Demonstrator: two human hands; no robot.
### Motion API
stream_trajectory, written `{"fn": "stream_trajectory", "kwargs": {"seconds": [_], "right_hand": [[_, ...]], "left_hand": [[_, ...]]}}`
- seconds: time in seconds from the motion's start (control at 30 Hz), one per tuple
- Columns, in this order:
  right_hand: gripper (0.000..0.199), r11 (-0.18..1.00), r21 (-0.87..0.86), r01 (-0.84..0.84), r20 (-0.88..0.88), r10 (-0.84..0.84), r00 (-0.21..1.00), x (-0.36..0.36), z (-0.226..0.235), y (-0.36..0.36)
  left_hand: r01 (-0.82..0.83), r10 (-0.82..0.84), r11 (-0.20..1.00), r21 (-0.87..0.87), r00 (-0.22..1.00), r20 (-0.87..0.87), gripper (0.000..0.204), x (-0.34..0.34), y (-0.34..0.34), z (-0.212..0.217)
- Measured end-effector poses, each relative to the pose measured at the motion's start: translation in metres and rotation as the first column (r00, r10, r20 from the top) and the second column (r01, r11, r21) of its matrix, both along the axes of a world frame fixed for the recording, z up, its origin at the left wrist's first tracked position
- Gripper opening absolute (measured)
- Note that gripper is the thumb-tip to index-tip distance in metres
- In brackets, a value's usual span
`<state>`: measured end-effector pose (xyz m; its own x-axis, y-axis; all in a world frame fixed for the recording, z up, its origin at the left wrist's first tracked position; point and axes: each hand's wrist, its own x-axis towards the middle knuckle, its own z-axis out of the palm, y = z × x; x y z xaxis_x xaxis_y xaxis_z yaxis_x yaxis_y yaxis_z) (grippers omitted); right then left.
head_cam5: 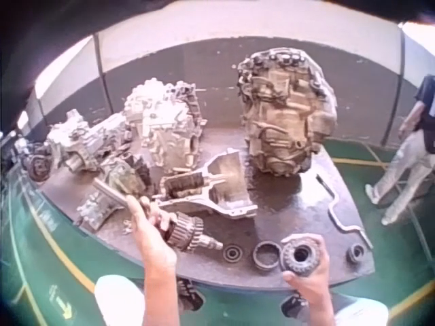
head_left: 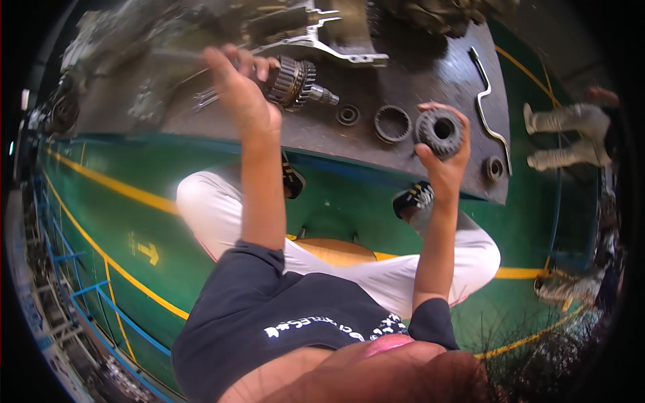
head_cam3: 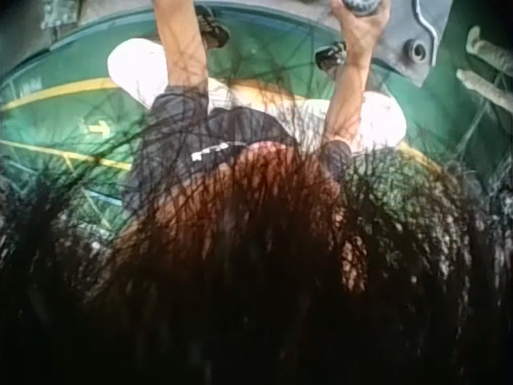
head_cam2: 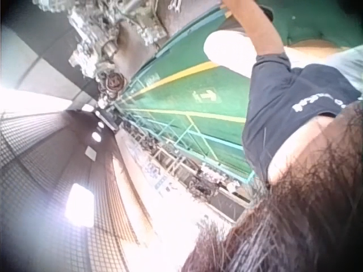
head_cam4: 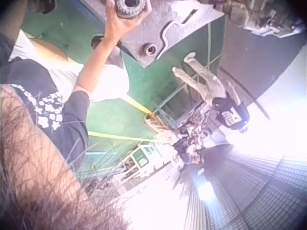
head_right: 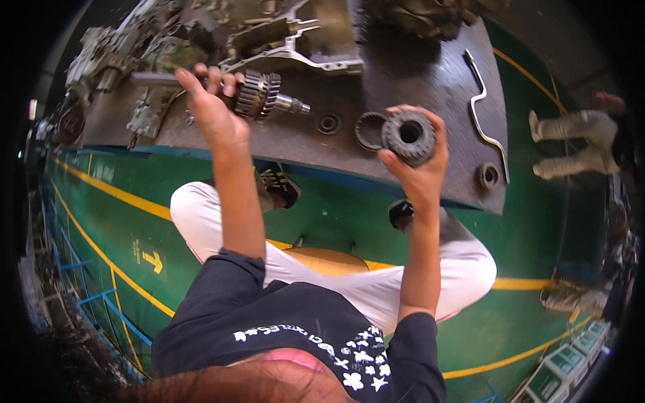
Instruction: The person disassembles a mechanical gear assembly by hand, removing various gears and synchronizer rings from a central shaft and placing them on a metal workbench.
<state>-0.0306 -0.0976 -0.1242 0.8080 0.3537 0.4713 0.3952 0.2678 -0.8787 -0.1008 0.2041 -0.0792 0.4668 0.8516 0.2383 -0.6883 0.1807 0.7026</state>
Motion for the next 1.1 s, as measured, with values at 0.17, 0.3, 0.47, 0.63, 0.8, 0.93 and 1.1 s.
{"fn": "stream_trajectory", "kwargs": {"seconds": [0.17, 0.3, 0.47, 0.63, 0.8, 0.93, 1.1], "right_hand": [[0.072, 0.998, 0.053, 0.02, -0.055, -0.018, 0.998, -0.003, 0.004, 0.002], [0.071, 0.994, 0.053, 0.096, -0.106, -0.09, 0.99, -0.005, 0.006, -0.004], [0.067, 0.99, 0.105, 0.091, -0.166, -0.073, 0.983, -0.001, 0.005, -0.007], [0.07, 0.991, 0.073, 0.117, -0.164, -0.103, 0.981, 0.001, 0.003, -0.006], [0.072, 0.993, 0.08, 0.083, -0.234, -0.062, 0.97, -0.004, 0.007, -0.008], [0.078, 0.997, 0.016, 0.08, -0.271, -0.072, 0.96, -0.003, 0.009, -0.008], [0.082, 0.993, 0.094, 0.068, -0.228, -0.045, 0.973, 0.003, 0.008, -0.004]], "left_hand": [[0.411, -0.42, 0.878, 0.246, 0.907, -0.018, 0.048, 0.019, -0.065, 0.093], [0.552, -0.556, 0.802, 0.227, 0.829, -0.051, 0.055, 0.048, -0.126, 0.129], [0.524, -0.533, 0.808, 0.27, 0.845, -0.047, 0.053, 0.071, -0.15, 0.16], [0.663, -0.662, 0.689, 0.293, 0.74, -0.119, 0.048, 0.078, -0.179, 0.155], [0.704, -0.659, 0.61, 0.363, 0.706, -0.259, 0.042, 0.08, -0.194, 0.144], [0.775, -0.761, 0.519, 0.361, 0.611, -0.218, 0.037, 0.084, -0.197, 0.123], [0.829, -0.822, 0.414, 0.376, 0.518, -0.237, 0.036, 0.089, -0.186, 0.093]]}}
